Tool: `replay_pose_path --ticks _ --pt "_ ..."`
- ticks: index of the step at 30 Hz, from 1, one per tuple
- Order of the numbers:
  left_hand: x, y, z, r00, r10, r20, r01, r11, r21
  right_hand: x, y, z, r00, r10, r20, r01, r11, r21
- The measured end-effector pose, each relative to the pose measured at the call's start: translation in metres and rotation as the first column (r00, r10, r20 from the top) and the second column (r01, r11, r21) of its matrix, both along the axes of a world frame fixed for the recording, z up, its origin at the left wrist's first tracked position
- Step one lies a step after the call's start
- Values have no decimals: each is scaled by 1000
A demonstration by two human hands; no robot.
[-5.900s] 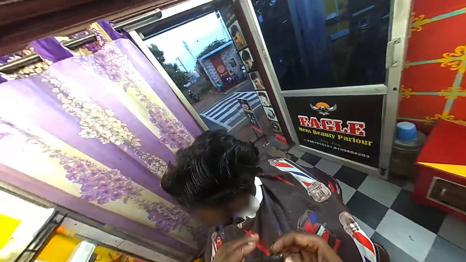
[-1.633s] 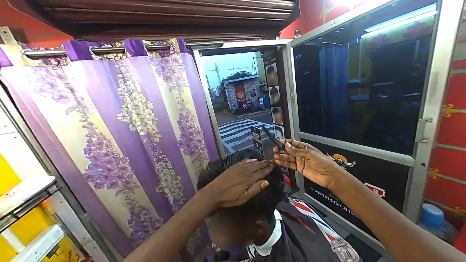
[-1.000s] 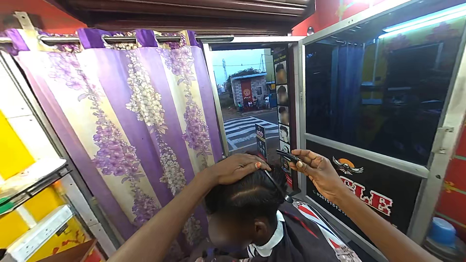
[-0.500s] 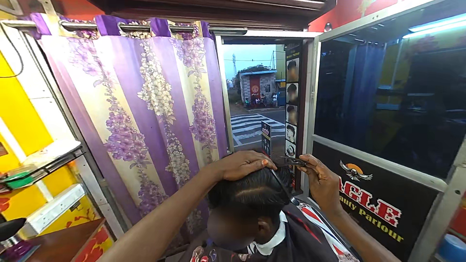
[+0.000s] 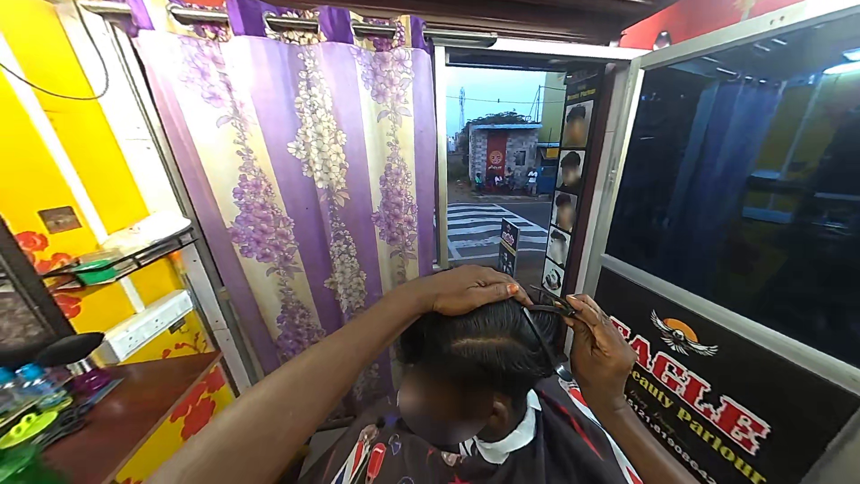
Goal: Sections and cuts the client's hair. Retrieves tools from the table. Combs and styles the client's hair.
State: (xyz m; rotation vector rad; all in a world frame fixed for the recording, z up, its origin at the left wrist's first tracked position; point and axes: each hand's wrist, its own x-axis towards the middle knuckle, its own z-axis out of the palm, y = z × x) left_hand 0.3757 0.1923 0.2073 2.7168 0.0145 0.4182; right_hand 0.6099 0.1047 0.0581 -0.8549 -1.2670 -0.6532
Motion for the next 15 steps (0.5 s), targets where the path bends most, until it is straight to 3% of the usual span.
replay_pose_path --ticks 9,15 --pt "-4 1 3 999 33 -19 -34 998 -56 -8 -3 16 971 -196 138 183 978 101" --pt "-2 6 -2 1000 1 -4 -1 998 -65 9 -4 -1 976 -213 37 211 977 40"
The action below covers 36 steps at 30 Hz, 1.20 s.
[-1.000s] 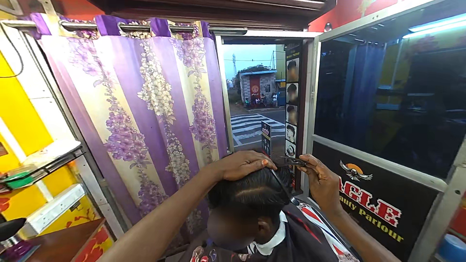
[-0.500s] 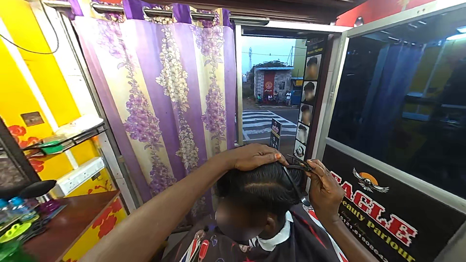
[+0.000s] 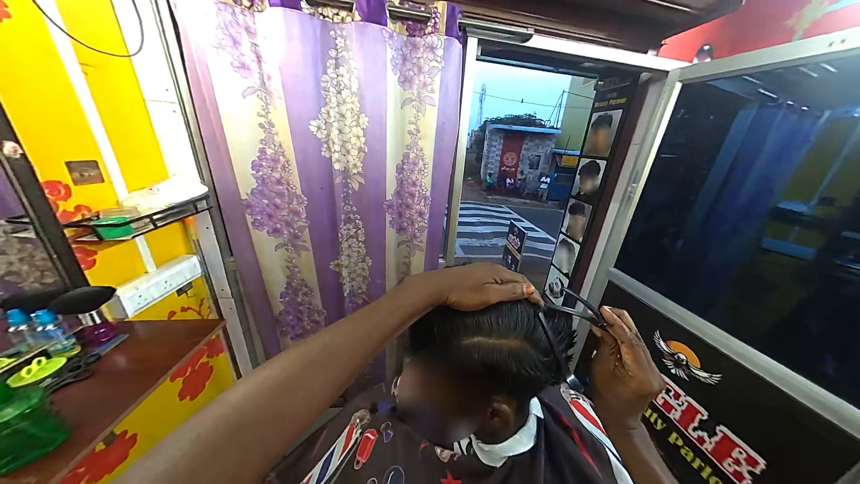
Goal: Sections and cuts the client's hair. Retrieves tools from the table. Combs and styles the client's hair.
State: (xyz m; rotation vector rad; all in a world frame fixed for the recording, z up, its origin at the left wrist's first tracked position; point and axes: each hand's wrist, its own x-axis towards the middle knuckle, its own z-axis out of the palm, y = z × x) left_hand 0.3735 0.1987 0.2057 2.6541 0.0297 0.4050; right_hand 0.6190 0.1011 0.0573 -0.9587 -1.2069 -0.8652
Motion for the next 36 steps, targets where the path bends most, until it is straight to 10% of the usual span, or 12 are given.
replay_pose_path --ticks 36 --pt "-2 11 2 1000 12 -28 -18 974 -225 -21 29 22 953 213 215 -220 975 11"
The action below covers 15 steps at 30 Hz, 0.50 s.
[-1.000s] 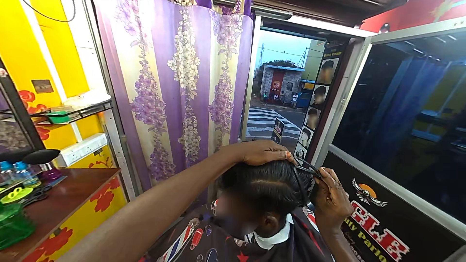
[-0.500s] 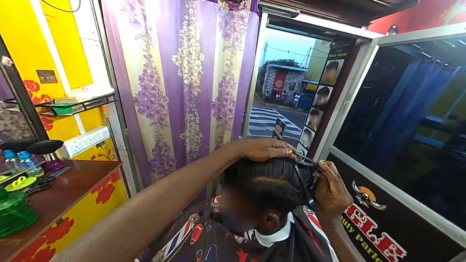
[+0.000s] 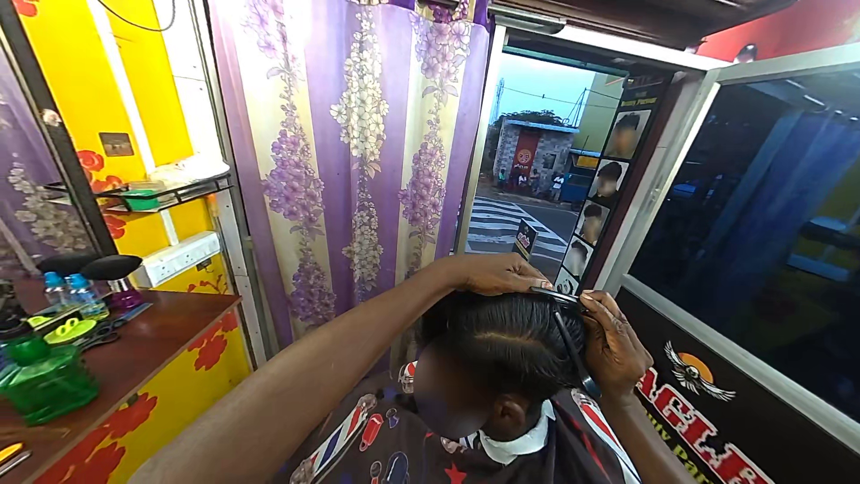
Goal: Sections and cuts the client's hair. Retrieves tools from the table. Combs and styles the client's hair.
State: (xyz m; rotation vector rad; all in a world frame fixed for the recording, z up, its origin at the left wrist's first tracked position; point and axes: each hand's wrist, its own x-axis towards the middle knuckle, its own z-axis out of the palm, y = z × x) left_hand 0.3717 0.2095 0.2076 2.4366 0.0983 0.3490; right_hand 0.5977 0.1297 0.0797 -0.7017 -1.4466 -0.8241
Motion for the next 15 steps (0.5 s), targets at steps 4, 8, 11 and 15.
replay_pose_path --ticks 4,8,11,15 --pt "1 -2 2 999 28 -18 -29 998 -56 1 -1 7 998 15 62 -14 1000 -8" --pt "0 -4 4 999 48 -19 -49 996 -70 -2 1 14 991 39 126 -37 999 -15" --pt "-1 -2 2 1000 31 -3 -31 995 -96 -4 1 17 984 43 171 -41 999 -18" --pt "-2 0 2 1000 20 -5 -20 991 -133 -6 1 22 975 35 221 -33 999 -11"
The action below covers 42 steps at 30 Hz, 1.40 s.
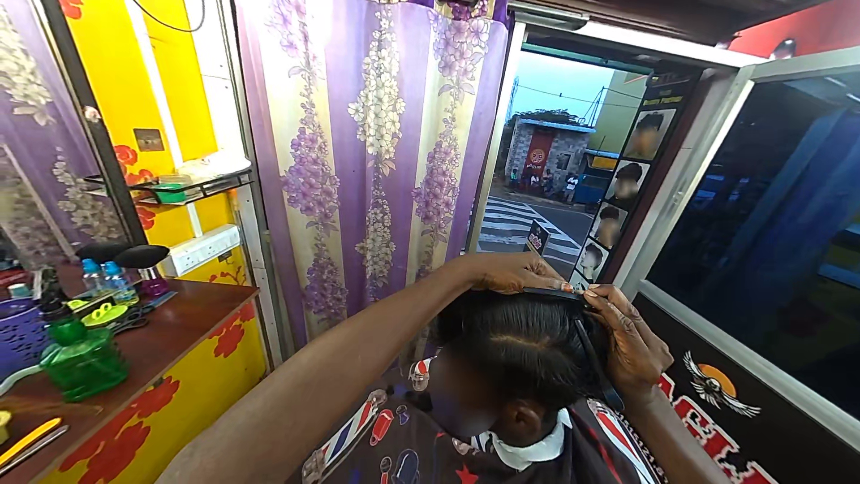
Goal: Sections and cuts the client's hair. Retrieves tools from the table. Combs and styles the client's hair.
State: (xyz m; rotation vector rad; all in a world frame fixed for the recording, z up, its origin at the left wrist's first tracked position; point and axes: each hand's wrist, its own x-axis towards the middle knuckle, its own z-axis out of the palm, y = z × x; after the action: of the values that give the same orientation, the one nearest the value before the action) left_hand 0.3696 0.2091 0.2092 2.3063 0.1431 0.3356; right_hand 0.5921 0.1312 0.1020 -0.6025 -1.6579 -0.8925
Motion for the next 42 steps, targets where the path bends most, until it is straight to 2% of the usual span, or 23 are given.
replay_pose_path --ticks 5,21,24,27,31,34,38,42 --pt "0 -2 1 999 22 -30 -24 997 -79 2 0 6 996 22 85 -21 1000 -6" --pt "1 -1 1 999 10 -35 -12 998 -63 -3 -20 30 947 -59 315 76 996 -43" --pt "1 -2 0 1000 -24 -11 23 995 -95 -1 -26 35 942 -26 335 75 988 -135" --pt "2 -1 0 999 -42 -9 41 994 -100 0 -32 40 964 97 248 -19 954 -298" --pt "3 -6 4 999 -22 -30 21 999 -41 1 -43 44 976 192 -100 -216 837 -503" --pt "5 -7 2 999 -11 -34 11 1000 -9 2 -52 53 955 56 -291 -238 729 -642" --pt "7 -8 2 998 16 -58 -15 1000 11 2 -52 75 936 -32 -351 -304 430 -850" --pt "7 -14 5 996 37 -76 -37 999 6 -5 -55 99 912 -142 -385 -365 149 -919"
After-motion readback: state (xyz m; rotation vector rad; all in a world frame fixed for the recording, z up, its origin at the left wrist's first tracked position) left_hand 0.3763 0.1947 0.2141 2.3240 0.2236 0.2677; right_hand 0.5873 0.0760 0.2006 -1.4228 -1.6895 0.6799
